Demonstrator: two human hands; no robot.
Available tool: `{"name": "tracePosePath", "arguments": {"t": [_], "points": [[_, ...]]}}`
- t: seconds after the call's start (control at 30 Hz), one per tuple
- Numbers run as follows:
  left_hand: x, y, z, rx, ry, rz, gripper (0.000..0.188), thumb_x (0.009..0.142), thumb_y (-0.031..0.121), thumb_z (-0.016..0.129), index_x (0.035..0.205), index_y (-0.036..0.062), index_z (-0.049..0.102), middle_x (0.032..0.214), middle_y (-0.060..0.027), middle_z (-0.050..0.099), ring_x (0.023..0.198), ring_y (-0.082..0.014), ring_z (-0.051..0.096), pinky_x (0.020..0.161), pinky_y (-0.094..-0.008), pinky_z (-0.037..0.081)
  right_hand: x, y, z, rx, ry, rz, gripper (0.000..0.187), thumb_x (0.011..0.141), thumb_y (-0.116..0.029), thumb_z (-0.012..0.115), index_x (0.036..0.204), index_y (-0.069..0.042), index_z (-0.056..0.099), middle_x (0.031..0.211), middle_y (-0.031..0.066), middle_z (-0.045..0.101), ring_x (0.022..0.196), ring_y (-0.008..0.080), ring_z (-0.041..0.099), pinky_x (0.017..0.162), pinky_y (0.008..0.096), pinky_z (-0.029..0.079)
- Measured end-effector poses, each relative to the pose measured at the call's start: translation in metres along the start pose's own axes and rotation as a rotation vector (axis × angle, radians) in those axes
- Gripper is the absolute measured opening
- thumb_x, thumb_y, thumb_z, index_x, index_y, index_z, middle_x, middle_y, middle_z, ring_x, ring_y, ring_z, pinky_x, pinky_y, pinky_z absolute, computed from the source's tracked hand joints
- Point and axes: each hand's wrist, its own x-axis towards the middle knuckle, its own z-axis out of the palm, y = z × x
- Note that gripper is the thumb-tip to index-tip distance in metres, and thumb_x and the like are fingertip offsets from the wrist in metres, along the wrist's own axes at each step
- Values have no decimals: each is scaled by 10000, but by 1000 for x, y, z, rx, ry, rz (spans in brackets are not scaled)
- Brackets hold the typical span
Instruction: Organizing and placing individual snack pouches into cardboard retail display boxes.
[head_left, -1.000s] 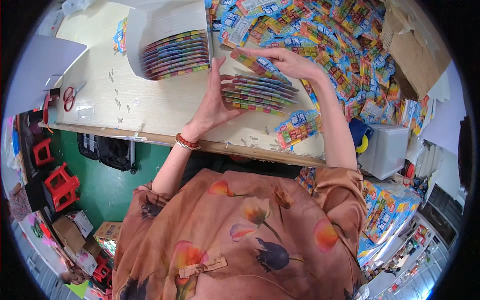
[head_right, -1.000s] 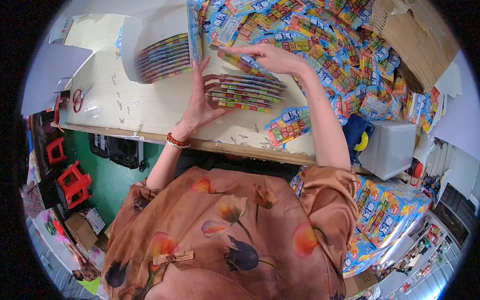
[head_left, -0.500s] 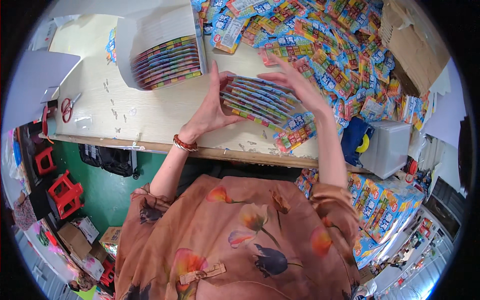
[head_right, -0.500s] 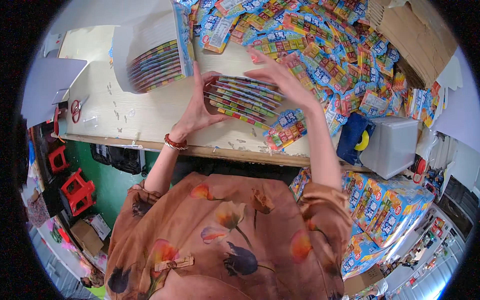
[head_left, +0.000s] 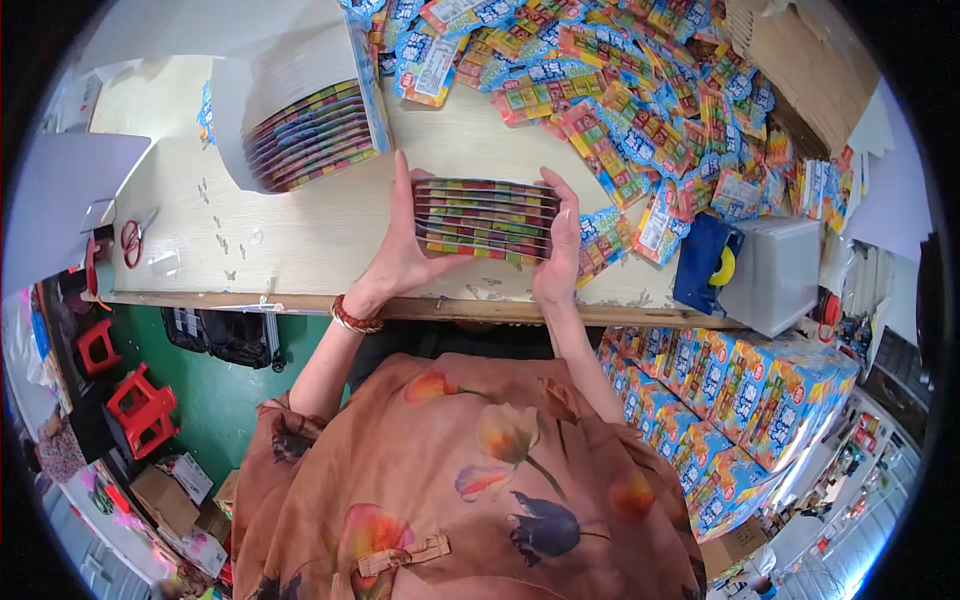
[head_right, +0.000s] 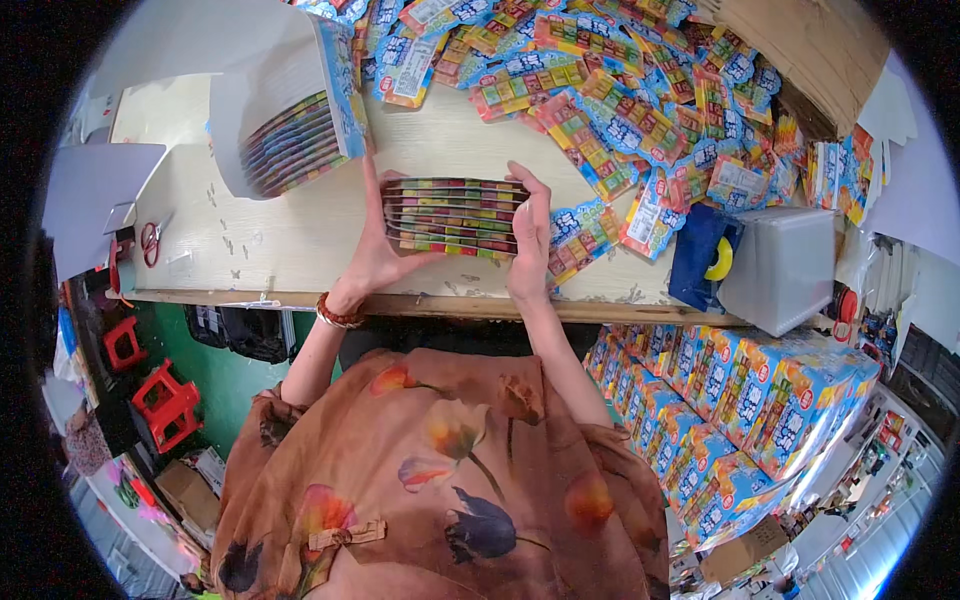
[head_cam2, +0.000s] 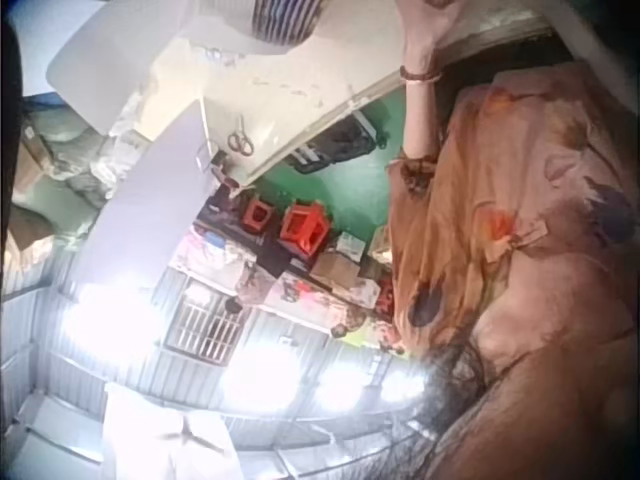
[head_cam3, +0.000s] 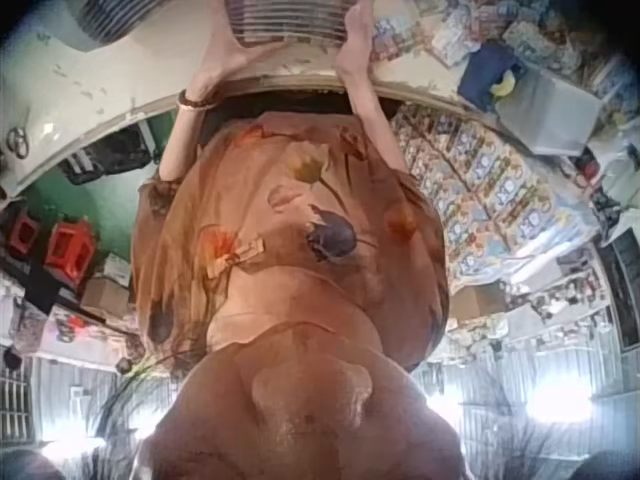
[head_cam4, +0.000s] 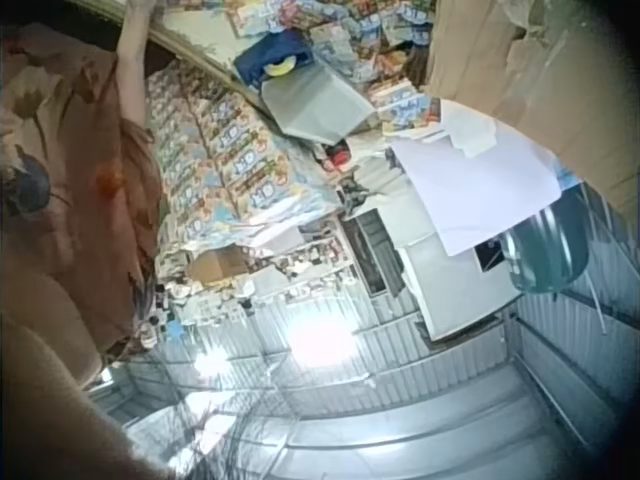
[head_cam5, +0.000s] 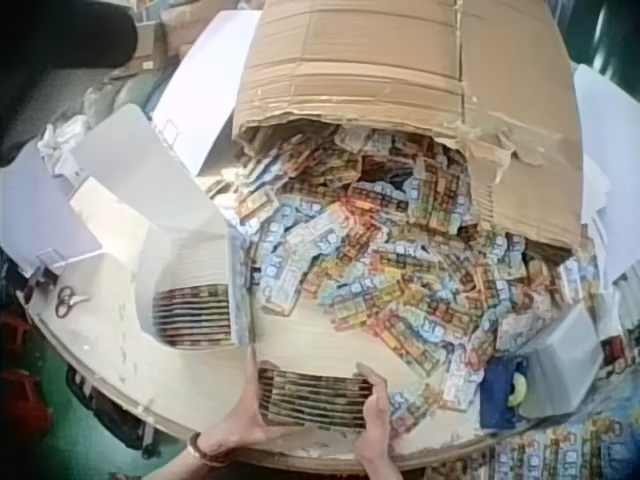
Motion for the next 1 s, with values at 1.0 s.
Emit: {"name": "tracePosePath", "arguments": {"t": [1.0], "points": [[-20,9,-24,222,-95,141,800,591,228,877,1235,76,428,1163,-139,493,1114,-334,483,992,-428,363,66,-16,-73,-1346,65,-284,288,835,-160,659,1105,-82,597,1031,94,549,1028,290,504,854,422,397]]}}
